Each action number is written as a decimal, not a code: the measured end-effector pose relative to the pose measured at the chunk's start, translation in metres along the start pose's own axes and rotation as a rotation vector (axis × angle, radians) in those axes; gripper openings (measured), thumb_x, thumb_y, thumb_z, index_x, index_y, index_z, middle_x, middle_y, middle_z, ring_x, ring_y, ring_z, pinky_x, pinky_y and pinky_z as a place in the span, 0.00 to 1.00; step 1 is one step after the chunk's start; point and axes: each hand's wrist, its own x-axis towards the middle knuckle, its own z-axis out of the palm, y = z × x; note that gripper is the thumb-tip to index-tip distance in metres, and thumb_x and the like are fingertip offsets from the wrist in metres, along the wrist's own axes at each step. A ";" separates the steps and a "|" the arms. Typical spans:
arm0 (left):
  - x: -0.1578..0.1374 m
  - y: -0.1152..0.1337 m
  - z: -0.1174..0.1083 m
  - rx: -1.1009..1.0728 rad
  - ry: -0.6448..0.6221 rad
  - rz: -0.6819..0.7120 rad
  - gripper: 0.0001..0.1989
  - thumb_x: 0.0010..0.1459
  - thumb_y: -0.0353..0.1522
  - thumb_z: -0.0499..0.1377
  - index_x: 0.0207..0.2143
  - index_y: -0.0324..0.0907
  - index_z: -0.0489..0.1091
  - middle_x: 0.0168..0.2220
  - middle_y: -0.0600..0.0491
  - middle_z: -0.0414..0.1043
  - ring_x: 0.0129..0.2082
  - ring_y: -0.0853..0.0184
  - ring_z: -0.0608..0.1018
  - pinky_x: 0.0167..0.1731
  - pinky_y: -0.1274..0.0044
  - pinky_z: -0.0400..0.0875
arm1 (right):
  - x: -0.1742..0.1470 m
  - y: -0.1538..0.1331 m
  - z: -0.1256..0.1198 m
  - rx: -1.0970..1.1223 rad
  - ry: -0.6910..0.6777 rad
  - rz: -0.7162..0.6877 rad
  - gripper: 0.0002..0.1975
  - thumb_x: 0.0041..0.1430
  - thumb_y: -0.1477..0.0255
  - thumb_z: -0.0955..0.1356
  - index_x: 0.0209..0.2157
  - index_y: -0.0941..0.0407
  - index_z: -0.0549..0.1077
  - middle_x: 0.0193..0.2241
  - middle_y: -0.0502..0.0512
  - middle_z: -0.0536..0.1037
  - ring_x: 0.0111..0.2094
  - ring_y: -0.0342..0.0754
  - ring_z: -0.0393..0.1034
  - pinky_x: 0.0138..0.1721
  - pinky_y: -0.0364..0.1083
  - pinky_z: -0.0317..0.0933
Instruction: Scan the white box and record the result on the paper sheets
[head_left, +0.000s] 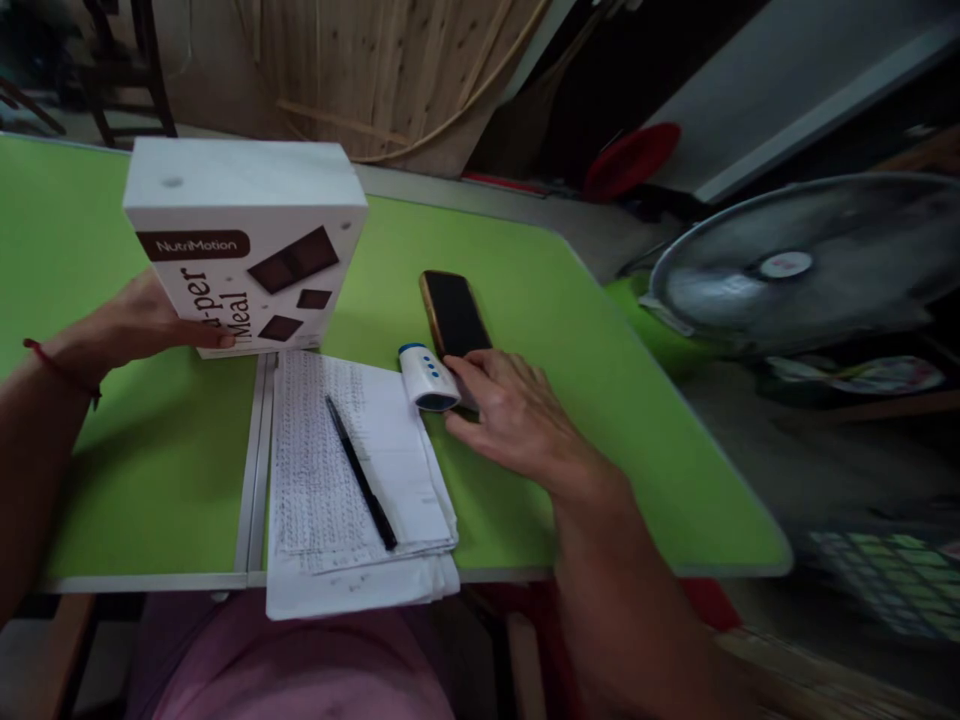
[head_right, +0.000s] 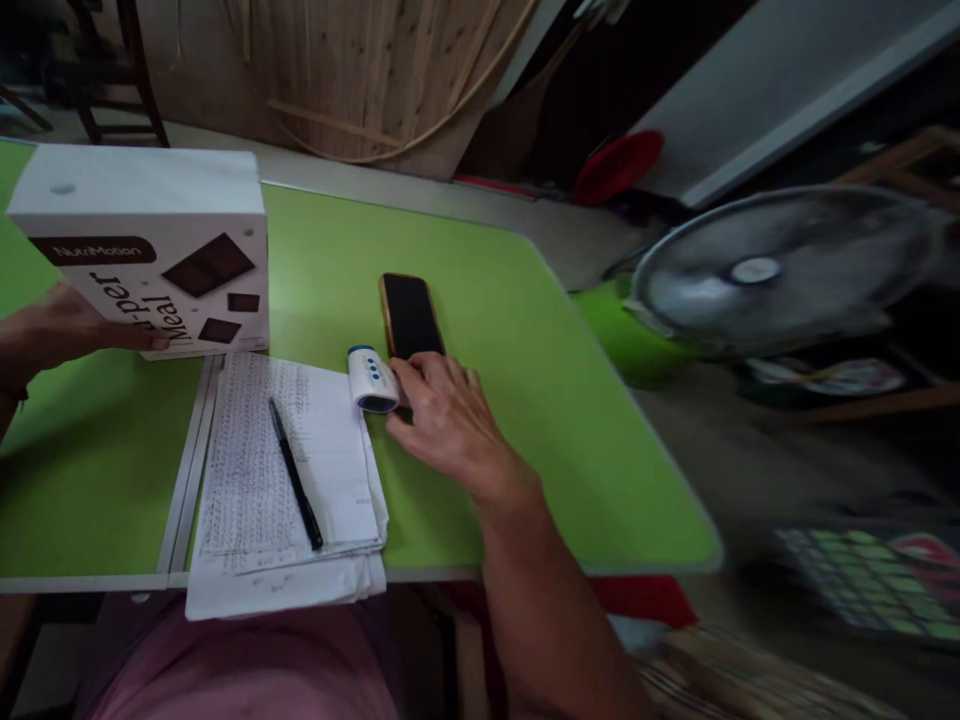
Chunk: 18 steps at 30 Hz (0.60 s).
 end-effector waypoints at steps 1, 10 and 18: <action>0.001 -0.002 0.000 -0.028 0.010 -0.005 0.30 0.66 0.46 0.51 0.57 0.27 0.60 0.55 0.39 0.71 0.47 0.67 0.73 0.46 0.69 0.74 | 0.000 0.001 0.001 -0.002 -0.002 0.003 0.24 0.50 0.73 0.65 0.51 0.59 0.72 0.44 0.66 0.76 0.43 0.63 0.71 0.41 0.57 0.64; 0.002 -0.014 0.004 -0.157 0.151 -0.012 0.28 0.56 0.40 0.64 0.52 0.29 0.68 0.51 0.44 0.75 0.46 0.64 0.76 0.45 0.68 0.74 | 0.004 0.007 0.004 0.053 -0.069 0.052 0.21 0.47 0.73 0.67 0.46 0.57 0.74 0.41 0.63 0.78 0.42 0.61 0.73 0.41 0.56 0.66; 0.001 -0.009 0.001 -0.225 0.215 -0.070 0.31 0.43 0.40 0.74 0.50 0.38 0.75 0.46 0.48 0.79 0.44 0.57 0.80 0.44 0.67 0.77 | 0.012 -0.001 0.001 0.323 0.140 0.218 0.19 0.44 0.69 0.69 0.42 0.56 0.72 0.40 0.64 0.78 0.39 0.60 0.75 0.39 0.59 0.70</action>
